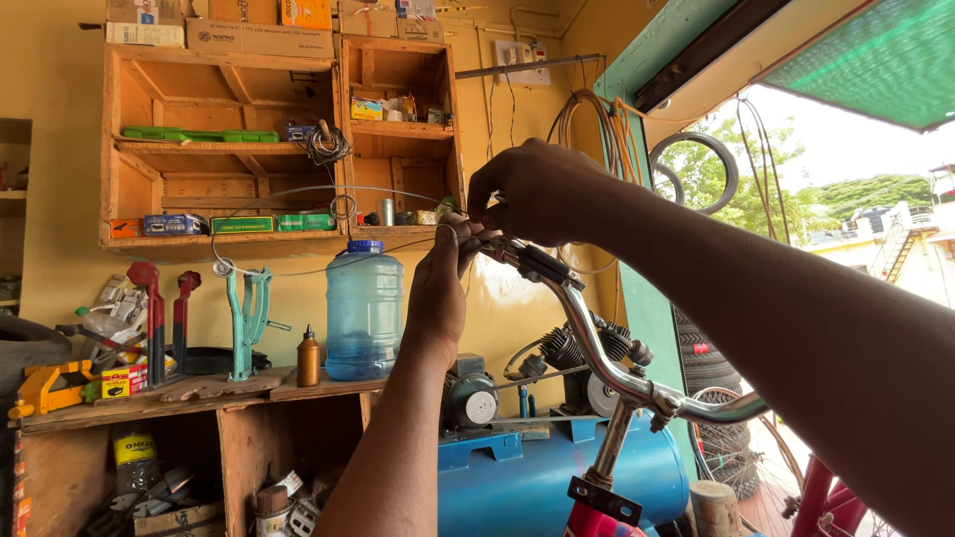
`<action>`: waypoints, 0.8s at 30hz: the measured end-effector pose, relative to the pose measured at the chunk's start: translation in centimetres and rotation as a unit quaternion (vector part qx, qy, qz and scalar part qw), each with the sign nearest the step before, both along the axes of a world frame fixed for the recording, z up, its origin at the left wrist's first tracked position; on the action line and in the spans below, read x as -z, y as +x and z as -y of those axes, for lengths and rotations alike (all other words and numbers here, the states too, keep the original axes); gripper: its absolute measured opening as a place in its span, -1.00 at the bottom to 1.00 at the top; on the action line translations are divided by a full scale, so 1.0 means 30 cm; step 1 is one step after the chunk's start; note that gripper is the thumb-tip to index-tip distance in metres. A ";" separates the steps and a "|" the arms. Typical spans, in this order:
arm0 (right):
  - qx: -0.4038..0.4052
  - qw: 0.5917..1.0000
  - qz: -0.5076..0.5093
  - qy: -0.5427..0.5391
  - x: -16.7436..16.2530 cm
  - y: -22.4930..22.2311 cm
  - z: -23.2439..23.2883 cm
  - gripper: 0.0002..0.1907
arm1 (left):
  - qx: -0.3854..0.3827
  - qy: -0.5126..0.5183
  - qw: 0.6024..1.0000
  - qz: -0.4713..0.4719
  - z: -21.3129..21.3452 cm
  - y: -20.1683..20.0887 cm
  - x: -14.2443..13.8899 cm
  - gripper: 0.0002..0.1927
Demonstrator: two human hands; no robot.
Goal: The person opens a green package containing a bicycle cable and removes the cable. They then thread the cable through the handlebar brake lever and route it down the frame, using a wrench to tighten the cable at the brake caliper.
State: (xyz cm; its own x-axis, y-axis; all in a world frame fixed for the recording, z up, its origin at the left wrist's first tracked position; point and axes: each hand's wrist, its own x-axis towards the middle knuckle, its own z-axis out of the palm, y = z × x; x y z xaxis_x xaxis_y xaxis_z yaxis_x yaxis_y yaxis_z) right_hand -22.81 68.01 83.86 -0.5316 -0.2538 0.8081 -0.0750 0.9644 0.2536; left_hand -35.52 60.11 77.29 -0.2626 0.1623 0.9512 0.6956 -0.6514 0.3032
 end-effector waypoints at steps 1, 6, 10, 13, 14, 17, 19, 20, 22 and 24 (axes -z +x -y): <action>0.008 1.000 0.012 -0.013 0.000 0.002 0.000 -0.84 | -0.006 -0.002 1.000 0.004 0.000 0.000 0.000 -0.41; 0.026 0.997 0.049 -0.052 0.001 0.007 -0.004 -0.82 | -0.003 -0.004 1.000 0.008 -0.001 -0.006 0.002 -0.40; 0.038 0.999 0.027 -0.021 0.002 0.002 0.003 -0.82 | 0.009 0.005 1.000 0.009 -0.004 -0.017 0.006 -0.40; 0.048 0.998 0.025 -0.015 0.003 0.002 0.007 -0.80 | 0.007 0.000 1.000 0.010 -0.004 -0.023 0.007 -0.41; 0.052 0.998 0.024 -0.014 0.002 0.002 0.008 -0.80 | 0.006 0.001 1.000 0.012 -0.005 -0.023 0.005 -0.41; 0.069 0.997 0.033 0.001 0.001 0.007 0.014 -0.80 | -0.003 -0.001 1.000 0.023 -0.005 -0.023 0.005 -0.41; 0.070 0.997 0.032 0.015 0.002 0.011 0.018 -0.80 | -0.015 -0.011 0.999 0.033 -0.003 -0.023 0.006 -0.40; 0.064 0.997 0.026 0.021 0.002 0.013 0.020 -0.81 | -0.010 -0.009 0.999 0.033 -0.004 -0.023 0.007 -0.40; 0.055 0.998 0.024 0.021 0.003 0.017 0.025 -0.81 | 0.001 -0.006 0.999 0.034 -0.004 -0.025 0.008 -0.40; 0.050 0.998 0.032 0.007 0.004 0.020 0.030 -0.81 | -0.001 -0.011 0.999 0.045 -0.004 -0.027 0.009 -0.39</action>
State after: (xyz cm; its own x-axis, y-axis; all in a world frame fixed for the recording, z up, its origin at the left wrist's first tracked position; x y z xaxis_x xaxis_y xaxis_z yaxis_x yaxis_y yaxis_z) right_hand -22.23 67.10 83.75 -0.6047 -0.2085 0.7687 0.0046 0.9642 0.2651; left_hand -36.34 60.24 77.02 -0.3482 0.1823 0.9195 0.6662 -0.6420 0.3796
